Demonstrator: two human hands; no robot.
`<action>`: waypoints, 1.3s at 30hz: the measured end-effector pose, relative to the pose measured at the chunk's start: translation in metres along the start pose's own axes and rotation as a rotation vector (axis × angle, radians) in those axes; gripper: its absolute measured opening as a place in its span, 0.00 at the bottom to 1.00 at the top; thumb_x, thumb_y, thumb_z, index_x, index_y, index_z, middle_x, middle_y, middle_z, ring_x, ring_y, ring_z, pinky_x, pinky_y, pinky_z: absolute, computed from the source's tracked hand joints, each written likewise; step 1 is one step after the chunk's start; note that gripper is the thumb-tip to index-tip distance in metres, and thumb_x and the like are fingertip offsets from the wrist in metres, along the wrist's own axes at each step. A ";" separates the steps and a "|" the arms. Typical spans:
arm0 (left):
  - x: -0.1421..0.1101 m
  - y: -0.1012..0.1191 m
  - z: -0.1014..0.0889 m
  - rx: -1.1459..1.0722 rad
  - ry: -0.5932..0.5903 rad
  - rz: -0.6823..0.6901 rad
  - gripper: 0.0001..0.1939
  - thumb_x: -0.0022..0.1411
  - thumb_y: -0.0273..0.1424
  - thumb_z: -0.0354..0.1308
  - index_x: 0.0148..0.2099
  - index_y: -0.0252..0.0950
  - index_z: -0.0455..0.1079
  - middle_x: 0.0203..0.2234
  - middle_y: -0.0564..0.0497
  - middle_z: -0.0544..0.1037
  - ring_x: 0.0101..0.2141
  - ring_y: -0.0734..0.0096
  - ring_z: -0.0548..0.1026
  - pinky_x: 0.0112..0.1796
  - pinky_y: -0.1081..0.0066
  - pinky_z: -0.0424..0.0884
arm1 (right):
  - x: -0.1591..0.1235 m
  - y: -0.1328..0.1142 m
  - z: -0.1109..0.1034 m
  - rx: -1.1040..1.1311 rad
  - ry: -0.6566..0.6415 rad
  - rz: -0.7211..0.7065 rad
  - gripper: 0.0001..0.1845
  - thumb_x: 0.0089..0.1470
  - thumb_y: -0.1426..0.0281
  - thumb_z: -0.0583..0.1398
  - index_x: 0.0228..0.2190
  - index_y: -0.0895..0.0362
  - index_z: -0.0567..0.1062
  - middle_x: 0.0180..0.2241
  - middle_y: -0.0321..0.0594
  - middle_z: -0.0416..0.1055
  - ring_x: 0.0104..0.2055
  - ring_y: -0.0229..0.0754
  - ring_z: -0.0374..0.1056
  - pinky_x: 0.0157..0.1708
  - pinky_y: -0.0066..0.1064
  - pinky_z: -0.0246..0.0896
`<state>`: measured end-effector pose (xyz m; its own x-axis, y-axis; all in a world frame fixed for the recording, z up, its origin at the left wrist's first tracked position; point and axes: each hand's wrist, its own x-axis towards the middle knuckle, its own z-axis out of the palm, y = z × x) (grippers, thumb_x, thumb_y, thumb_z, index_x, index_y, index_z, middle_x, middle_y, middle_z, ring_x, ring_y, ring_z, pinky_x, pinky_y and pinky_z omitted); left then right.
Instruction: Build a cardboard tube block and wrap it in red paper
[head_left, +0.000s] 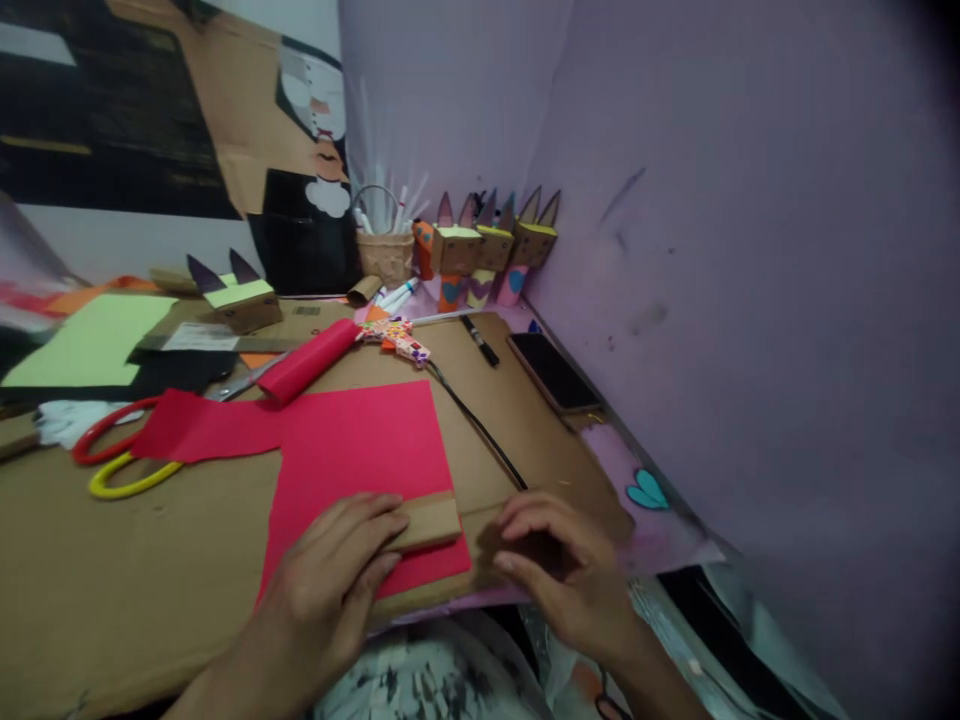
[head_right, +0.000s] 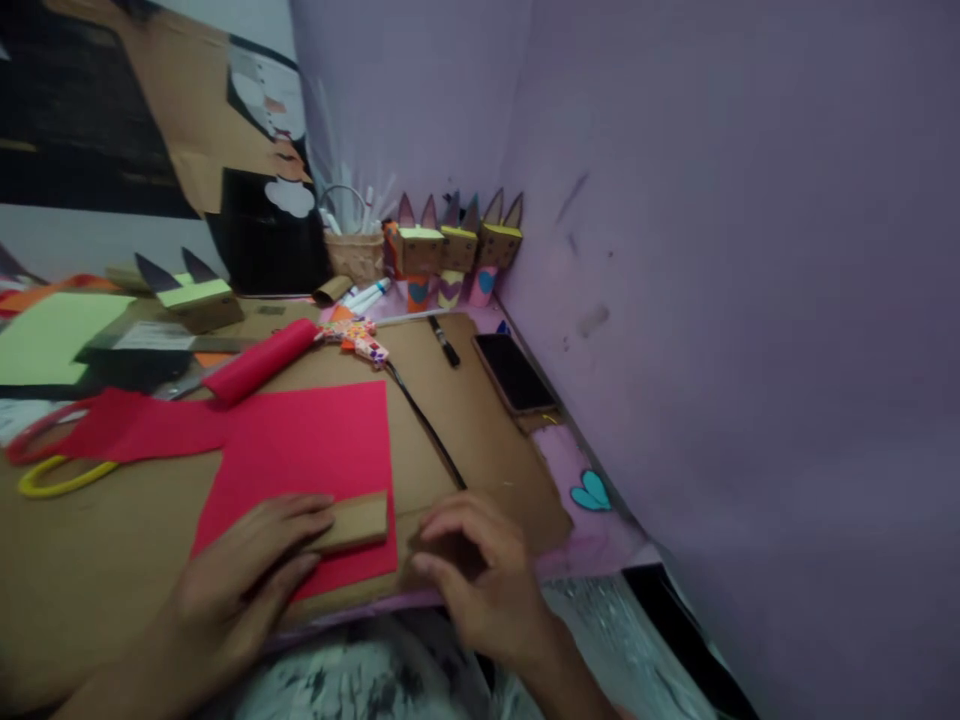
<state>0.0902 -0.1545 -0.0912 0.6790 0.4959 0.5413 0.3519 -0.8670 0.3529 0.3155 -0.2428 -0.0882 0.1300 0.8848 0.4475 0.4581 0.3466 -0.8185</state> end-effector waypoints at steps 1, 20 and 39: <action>-0.001 0.000 0.000 0.006 -0.002 0.005 0.14 0.61 0.24 0.52 0.49 0.35 0.65 0.44 0.45 0.74 0.47 0.67 0.71 0.48 0.67 0.68 | -0.002 0.000 0.000 -0.028 -0.053 -0.038 0.07 0.49 0.75 0.62 0.31 0.54 0.71 0.31 0.37 0.72 0.35 0.41 0.68 0.36 0.33 0.62; -0.007 0.007 0.002 0.058 -0.040 0.132 0.12 0.59 0.23 0.54 0.47 0.31 0.66 0.44 0.41 0.73 0.45 0.65 0.71 0.44 0.68 0.71 | -0.006 0.002 0.009 -0.157 -0.157 -0.014 0.14 0.45 0.72 0.66 0.33 0.57 0.67 0.33 0.39 0.70 0.36 0.43 0.63 0.35 0.34 0.57; 0.002 0.014 -0.003 0.018 -0.059 0.075 0.10 0.60 0.23 0.53 0.45 0.35 0.65 0.42 0.43 0.77 0.44 0.65 0.75 0.44 0.67 0.73 | 0.002 0.011 0.009 -0.318 -0.243 -0.210 0.05 0.54 0.73 0.59 0.27 0.56 0.74 0.31 0.38 0.71 0.34 0.40 0.64 0.34 0.33 0.54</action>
<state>0.0944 -0.1653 -0.0833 0.7407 0.4264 0.5192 0.3097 -0.9025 0.2995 0.3130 -0.2345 -0.0999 -0.1874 0.8661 0.4635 0.7050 0.4471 -0.5505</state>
